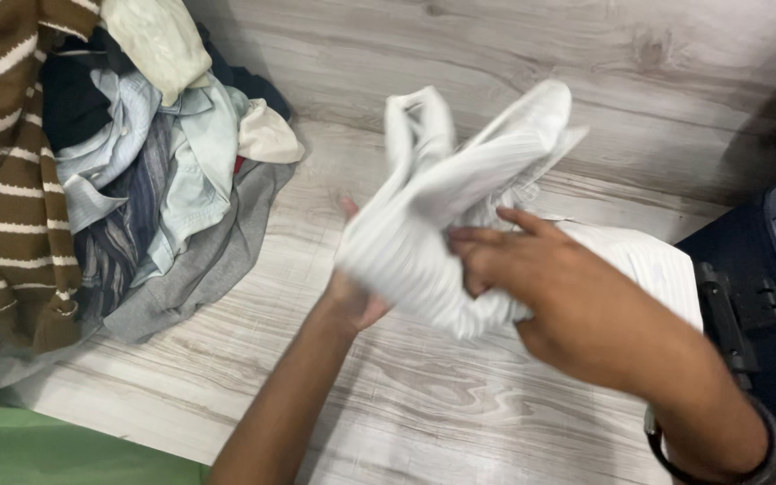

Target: The person folds a white striped shirt and a brown striped sweater by hand, then places the shirt into an open suitcase on the floor.

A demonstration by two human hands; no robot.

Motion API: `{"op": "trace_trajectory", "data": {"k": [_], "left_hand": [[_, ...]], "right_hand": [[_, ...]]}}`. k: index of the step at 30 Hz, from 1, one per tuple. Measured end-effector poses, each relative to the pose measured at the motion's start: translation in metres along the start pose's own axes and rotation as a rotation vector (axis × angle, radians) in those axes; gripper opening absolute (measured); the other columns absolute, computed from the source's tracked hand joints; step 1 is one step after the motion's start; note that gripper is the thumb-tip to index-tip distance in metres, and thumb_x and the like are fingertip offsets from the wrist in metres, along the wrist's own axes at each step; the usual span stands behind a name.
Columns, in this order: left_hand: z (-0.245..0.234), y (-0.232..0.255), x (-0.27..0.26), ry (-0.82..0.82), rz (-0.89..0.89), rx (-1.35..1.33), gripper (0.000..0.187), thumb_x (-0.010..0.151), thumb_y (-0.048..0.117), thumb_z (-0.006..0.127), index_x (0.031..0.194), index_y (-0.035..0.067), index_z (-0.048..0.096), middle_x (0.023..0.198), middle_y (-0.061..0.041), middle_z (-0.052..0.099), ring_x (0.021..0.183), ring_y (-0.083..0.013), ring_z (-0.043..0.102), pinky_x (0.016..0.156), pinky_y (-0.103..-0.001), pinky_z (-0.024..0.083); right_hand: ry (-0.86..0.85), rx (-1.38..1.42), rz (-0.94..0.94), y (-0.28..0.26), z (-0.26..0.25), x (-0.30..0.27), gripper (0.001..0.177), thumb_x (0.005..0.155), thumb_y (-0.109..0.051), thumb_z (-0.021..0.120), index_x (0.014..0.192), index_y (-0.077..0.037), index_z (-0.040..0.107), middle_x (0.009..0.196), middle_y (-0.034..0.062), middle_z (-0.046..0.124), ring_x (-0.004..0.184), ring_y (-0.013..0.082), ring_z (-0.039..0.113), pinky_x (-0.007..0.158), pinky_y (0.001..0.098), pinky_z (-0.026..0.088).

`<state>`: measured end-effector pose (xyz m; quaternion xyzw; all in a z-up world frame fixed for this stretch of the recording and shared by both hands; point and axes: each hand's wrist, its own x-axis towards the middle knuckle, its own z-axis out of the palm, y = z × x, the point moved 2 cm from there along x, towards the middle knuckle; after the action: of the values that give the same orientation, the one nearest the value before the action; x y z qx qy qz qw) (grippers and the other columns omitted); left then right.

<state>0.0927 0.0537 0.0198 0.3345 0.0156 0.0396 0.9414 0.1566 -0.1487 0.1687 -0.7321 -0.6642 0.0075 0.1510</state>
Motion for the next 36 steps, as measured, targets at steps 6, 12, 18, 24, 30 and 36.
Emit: {"op": "trace_trajectory", "data": {"k": [6,12,18,24,30,36], "left_hand": [[-0.073,0.009,-0.037,0.256,0.075,0.071,0.115,0.084,0.084,0.039,0.153,-0.008,0.034,0.151,-0.026,0.052,0.137,-0.0357,0.055,0.109,-0.045,0.048],[-0.103,0.012,-0.037,0.706,0.134,1.034,0.091,0.077,0.037,0.077,0.152,0.005,0.037,0.138,-0.02,0.059,0.126,-0.0338,0.063,0.102,-0.042,0.053],[-0.108,0.025,-0.016,0.64,0.193,1.665,0.053,0.082,0.038,0.084,0.112,-0.002,0.067,0.115,-0.023,0.063,0.11,-0.0386,0.059,0.092,-0.046,0.049],[-0.131,0.007,-0.006,0.605,0.233,1.365,0.039,0.098,0.033,0.064,0.108,-0.004,0.07,0.105,-0.016,0.07,0.09,-0.0262,0.066,0.08,-0.041,0.054],[-0.129,0.011,-0.001,0.474,0.109,0.295,0.032,0.099,0.03,0.059,0.111,0.003,0.069,0.105,-0.013,0.071,0.091,-0.0198,0.067,0.081,-0.035,0.054],[-0.095,0.029,-0.016,0.777,0.376,1.609,0.027,0.096,0.027,0.072,0.107,0.003,0.075,0.112,-0.014,0.057,0.102,-0.0294,0.053,0.087,-0.038,0.049]], "right_hand": [[-0.346,0.082,-0.202,-0.017,0.098,-0.03,0.066,0.066,-0.017,0.075,0.13,-0.005,0.063,0.142,0.0168,0.061,0.145,0.0359,0.04,0.122,0.0633,0.012],[-0.314,0.276,0.369,0.053,0.105,-0.023,0.063,0.087,-0.043,0.069,0.142,-0.014,0.059,0.139,0.0112,0.063,0.131,0.0281,0.058,0.111,0.0449,0.042],[0.138,0.009,0.785,0.135,0.117,-0.014,0.074,0.083,-0.042,0.081,0.134,0.006,0.058,0.132,0.027,0.061,0.12,0.0412,0.062,0.097,0.049,0.051],[0.07,0.109,0.876,0.157,0.126,-0.017,0.063,0.073,-0.038,0.089,0.119,0.002,0.071,0.115,0.0233,0.073,0.099,0.035,0.071,0.087,0.0443,0.057],[0.201,0.594,0.772,0.17,0.104,-0.035,0.039,0.089,-0.037,0.076,0.106,-0.002,0.078,0.094,0.0242,0.076,0.073,0.0328,0.062,0.068,0.0468,0.051],[0.061,0.476,0.768,0.17,0.127,-0.02,0.056,0.08,-0.038,0.082,0.12,-0.001,0.07,0.115,0.0203,0.075,0.108,0.0326,0.069,0.089,0.0438,0.055]]}}
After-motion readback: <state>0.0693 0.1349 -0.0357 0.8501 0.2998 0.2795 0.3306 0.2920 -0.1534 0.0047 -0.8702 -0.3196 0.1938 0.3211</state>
